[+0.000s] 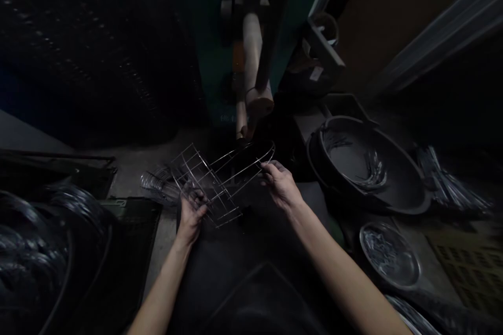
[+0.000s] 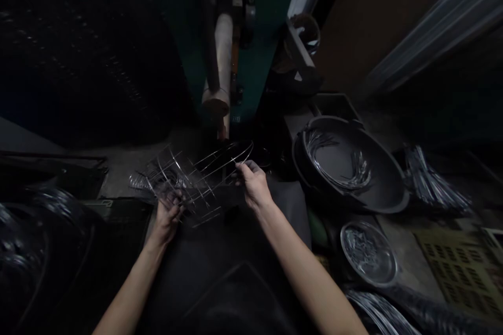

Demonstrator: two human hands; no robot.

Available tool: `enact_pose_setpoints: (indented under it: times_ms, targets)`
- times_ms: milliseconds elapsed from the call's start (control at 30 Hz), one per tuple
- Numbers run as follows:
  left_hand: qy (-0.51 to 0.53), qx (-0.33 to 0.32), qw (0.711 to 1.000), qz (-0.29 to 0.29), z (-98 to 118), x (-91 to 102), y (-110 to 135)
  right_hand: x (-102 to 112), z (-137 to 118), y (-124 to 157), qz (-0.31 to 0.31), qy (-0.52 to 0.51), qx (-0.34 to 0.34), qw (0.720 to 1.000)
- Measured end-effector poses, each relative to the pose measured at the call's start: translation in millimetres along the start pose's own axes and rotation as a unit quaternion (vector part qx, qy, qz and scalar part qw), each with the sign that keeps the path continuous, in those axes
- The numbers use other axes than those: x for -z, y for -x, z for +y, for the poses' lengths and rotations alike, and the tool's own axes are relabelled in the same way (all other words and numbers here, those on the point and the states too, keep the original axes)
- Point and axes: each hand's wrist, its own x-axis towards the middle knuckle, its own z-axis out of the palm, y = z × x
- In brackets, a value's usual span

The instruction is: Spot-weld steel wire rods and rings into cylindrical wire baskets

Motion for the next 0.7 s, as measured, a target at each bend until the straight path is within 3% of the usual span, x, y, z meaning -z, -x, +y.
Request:
enact_pose_setpoints:
  times_ms: [100,333,467,600,700]
  targets:
    - [-0.020,-0.020,1.000,-0.005,-8.9,-1.4,3.6,15.6,8.4,0.7,0.019,0.011,0.003,1.000]
    - [-0.035,0.018,0.999,-0.030,-27.9,-12.0,8.8,42.5,9.7,2.3,0.056,-0.035,0.029,0.997]
    - [-0.043,0.035,0.998,-0.027,-32.5,-16.6,9.4,55.4,7.7,6.9,0.041,-0.066,0.026,0.997]
    - [-0.041,0.035,0.998,-0.012,-34.0,-18.5,11.8,62.1,8.8,10.1,-0.011,-0.088,0.027,0.996]
    - [-0.026,0.046,0.998,-0.021,-30.1,-20.6,13.4,69.4,12.2,9.9,-0.007,-0.048,0.035,0.998]
